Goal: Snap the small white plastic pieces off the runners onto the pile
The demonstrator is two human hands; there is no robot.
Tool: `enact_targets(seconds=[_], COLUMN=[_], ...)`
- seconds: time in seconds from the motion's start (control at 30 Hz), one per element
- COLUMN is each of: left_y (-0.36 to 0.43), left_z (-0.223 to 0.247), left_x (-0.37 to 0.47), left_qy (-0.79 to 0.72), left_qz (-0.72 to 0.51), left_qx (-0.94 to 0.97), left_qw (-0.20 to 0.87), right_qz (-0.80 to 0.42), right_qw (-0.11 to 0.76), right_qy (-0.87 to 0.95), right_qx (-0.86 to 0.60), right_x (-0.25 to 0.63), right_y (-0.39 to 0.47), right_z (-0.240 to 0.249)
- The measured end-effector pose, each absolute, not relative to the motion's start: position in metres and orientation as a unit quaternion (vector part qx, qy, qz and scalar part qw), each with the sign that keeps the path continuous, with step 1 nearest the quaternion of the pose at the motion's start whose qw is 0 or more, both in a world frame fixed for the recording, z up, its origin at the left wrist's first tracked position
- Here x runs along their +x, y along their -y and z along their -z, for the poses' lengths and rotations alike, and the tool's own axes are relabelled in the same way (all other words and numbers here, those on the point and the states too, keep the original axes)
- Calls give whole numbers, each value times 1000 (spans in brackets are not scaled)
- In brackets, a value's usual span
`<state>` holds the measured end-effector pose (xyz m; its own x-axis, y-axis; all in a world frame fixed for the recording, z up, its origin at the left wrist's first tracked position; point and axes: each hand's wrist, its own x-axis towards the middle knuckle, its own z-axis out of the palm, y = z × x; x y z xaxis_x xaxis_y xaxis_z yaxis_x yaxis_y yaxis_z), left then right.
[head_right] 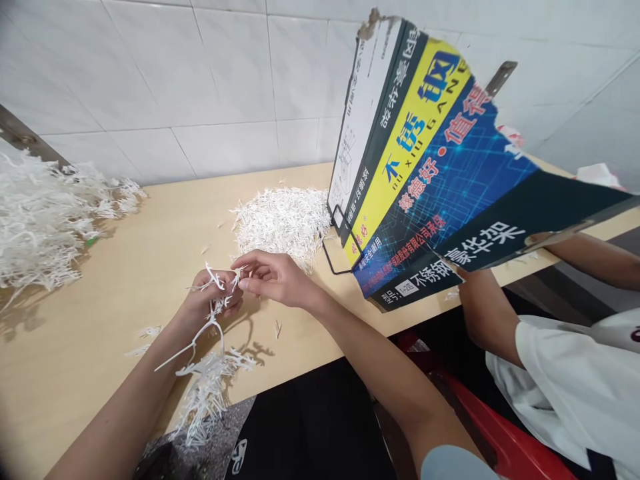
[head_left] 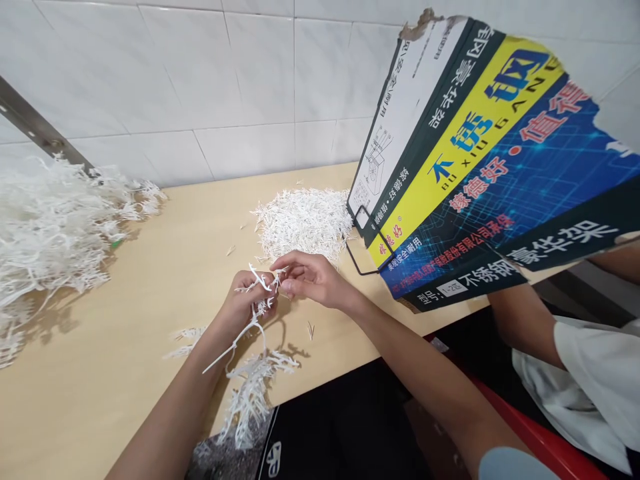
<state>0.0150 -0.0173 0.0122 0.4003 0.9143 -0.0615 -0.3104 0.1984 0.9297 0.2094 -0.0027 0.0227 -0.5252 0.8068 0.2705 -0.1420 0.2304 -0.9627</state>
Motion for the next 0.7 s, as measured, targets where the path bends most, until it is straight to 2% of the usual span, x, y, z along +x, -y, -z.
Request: enact_targets(seconds=[0.17,0.37,0.43,0.6,0.63,0.7], left_y=[16,19,19,13,12,9], left_z=[-10,-11,-11,-12,-13,-14], left_x=[15,19,22,30,31,30], left_qy=[-352,-290,-327,-396,-403,-416], left_qz=[-390,-368,-376,-475,-496,-532], left_qx=[494,532,517,442,429,406], left_qw=[693,705,696,650,638,616], right_qz=[-558,-643,-584,-265,-260,-364], right_qw=[418,448,453,469,466,409], right_qy=[670,572,600,684,684,695], right_qx=[-255,-243,-305,-492,-497,-466], right_x=[206,205,205,212,216,223], right_y=[-2,-7,-8,-10,-9,-8], right_z=[-16,-10,-9,-17,-20,-30])
